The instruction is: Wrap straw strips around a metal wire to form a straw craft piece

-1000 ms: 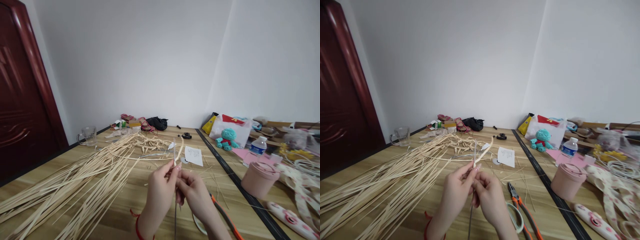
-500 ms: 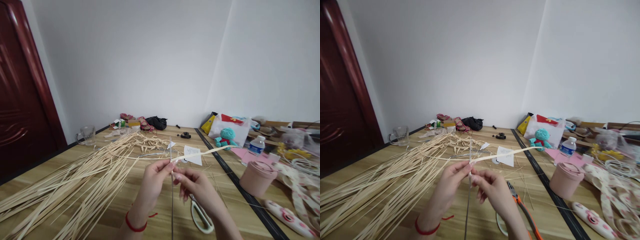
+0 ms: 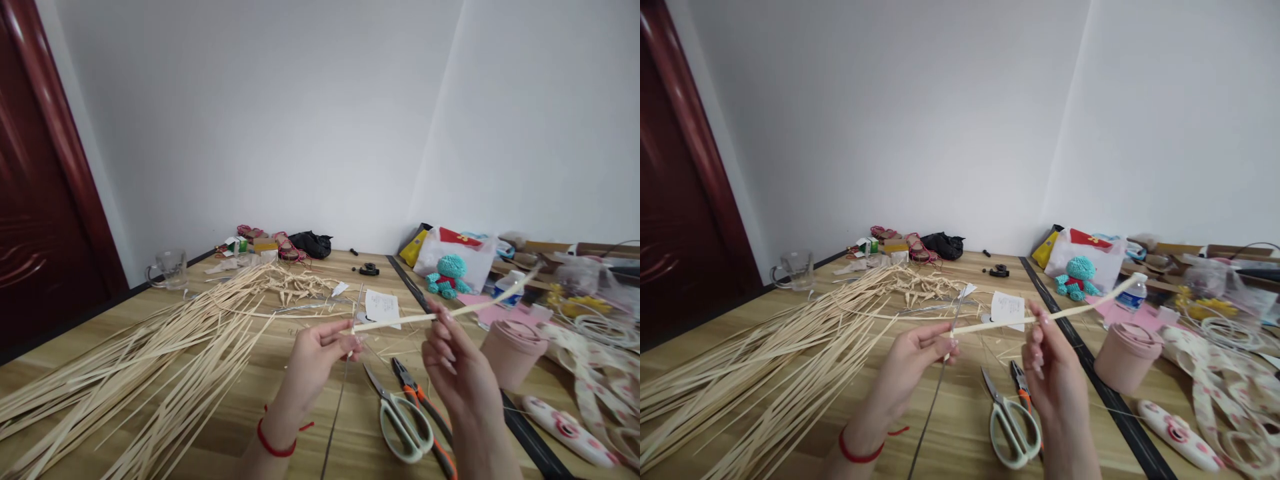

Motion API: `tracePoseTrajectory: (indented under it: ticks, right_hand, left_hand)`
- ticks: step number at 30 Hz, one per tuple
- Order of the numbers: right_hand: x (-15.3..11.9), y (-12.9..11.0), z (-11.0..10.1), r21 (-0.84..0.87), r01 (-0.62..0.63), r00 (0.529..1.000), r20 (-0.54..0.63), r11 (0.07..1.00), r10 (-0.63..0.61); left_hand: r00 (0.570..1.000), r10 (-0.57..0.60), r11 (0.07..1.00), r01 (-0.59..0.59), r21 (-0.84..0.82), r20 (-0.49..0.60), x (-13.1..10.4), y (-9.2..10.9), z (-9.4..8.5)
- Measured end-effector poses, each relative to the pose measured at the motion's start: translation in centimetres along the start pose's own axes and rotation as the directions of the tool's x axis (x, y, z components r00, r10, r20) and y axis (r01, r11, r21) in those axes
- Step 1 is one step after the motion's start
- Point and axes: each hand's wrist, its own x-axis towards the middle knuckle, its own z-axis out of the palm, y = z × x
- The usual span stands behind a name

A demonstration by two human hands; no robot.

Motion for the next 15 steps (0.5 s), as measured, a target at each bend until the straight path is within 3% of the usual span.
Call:
tracePoseTrajectory:
  ticks: [3,5,7,9,12,15]
  right_hand:
    - [0.9,-1.4,-2.6,0.066,0.114,0.993,-0.001,0.991,-0.115]
    - [1.2,-2.1,-3.7,0.076,0.218,0.974,-0.081,0.973,-0.212]
    - [1.2,-2.5,-4.0,0.036,0.326,0.933,-0.17,0.945,-0.316]
    - [0.9,-2.7,-3.4,0.008,0.396,0.903,-0.186,0.918,-0.388]
    - [0.1,-2.2,-1.9,-0.036,0.348,0.933,-0.087,0.937,-0.35]
    - [-0.5,-1.3,-0.5,-0.205,0.236,0.969,-0.026,0.95,-0.246]
  left_hand:
    - [1.0,-0.023,1.0,0.023,0.014,-0.019,0.3,-0.2,-0.3]
    - [0.999,-0.036,0.999,0.036,0.018,-0.007,0.4,-0.3,-0.4]
    - [0.999,-0.048,0.999,0.048,0.012,0.015,0.5,-0.4,-0.4]
    - [0.998,-0.056,0.998,0.056,-0.003,0.034,0.4,-0.7,-0.1]
    - [0.998,-0.046,0.999,0.047,-0.026,0.037,0.3,-1.1,0.4]
    - [0.999,-0.012,1.0,0.013,-0.016,0.042,0.2,-1.4,0.8]
